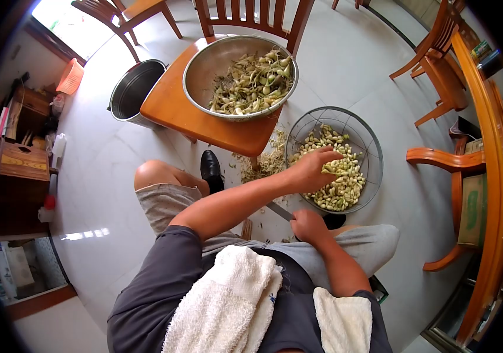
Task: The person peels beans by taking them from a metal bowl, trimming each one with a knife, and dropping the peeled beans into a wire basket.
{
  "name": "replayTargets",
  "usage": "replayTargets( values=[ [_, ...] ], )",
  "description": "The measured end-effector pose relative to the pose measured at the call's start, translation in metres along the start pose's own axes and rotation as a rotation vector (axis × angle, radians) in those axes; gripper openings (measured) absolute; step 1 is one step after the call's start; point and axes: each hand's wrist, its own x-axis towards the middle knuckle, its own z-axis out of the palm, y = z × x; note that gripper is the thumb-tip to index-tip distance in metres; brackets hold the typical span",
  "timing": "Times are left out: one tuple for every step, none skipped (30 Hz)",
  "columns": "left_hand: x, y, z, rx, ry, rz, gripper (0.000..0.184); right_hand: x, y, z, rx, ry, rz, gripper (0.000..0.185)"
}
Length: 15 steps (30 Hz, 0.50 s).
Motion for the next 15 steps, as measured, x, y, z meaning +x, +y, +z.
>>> replayTargets(
  values=[
    [0.004,0.012,-0.02,-0.06,-0.069,-0.099,0.037,-0.001,-0.003,-0.005,-0.01,-0.015,0.015,0.02],
    [0.007,0.024,-0.041,-0.119,-0.137,-0.198,0.035,-0.004,-0.008,-0.01,-0.02,-0.031,0.03,0.02],
    [0.008,0.033,-0.063,-0.072,0.006,-0.192,0.029,-0.004,-0.011,-0.014,-0.028,-0.046,0.045,0.02],
    [0.013,0.028,-0.087,-0.108,0.089,-0.219,0.028,-0.004,-0.011,-0.015,-0.051,-0.066,0.028,0.021],
    [0.019,0.024,-0.114,-0.021,0.216,-0.23,0.025,-0.004,-0.012,-0.016,-0.055,-0.089,0.028,0.021],
    [0.025,0.025,-0.139,0.025,0.399,-0.221,0.023,-0.004,-0.013,-0.017,-0.059,-0.112,0.028,0.021],
    [0.037,0.003,-0.171,0.075,0.46,-0.31,0.019,-0.004,-0.013,-0.017,-0.064,-0.134,0.03,0.021],
    [0.046,-0.015,-0.197,0.101,0.487,-0.345,0.018,-0.003,-0.011,-0.015,-0.052,-0.121,0.02,0.021],
    [0.054,-0.033,-0.219,0.127,0.513,-0.379,0.018,-0.001,-0.007,-0.01,-0.039,-0.106,0.011,0.021],
    [0.062,-0.058,-0.241,0.127,0.439,-0.489,0.019,0.0,-0.006,-0.007,-0.028,-0.092,0.002,0.022],
    [0.068,-0.074,-0.255,0.128,0.365,-0.597,0.021,0.001,-0.006,-0.008,-0.027,-0.102,0.006,0.022],
    [0.071,-0.073,-0.259,0.128,0.33,-0.683,0.023,0.002,-0.008,-0.009,-0.027,-0.112,0.009,0.022],
    [0.077,-0.082,-0.26,0.203,0.315,-0.726,0.024,0.004,-0.009,-0.012,-0.027,-0.123,0.013,0.021],
    [0.083,-0.098,-0.258,0.277,0.299,-0.77,0.025,0.004,-0.01,-0.014,-0.018,-0.135,0.023,0.021],
    [0.087,-0.099,-0.255,0.351,0.281,-0.813,0.025,0.005,-0.011,-0.016,-0.008,-0.147,0.034,0.021]
  ],
)
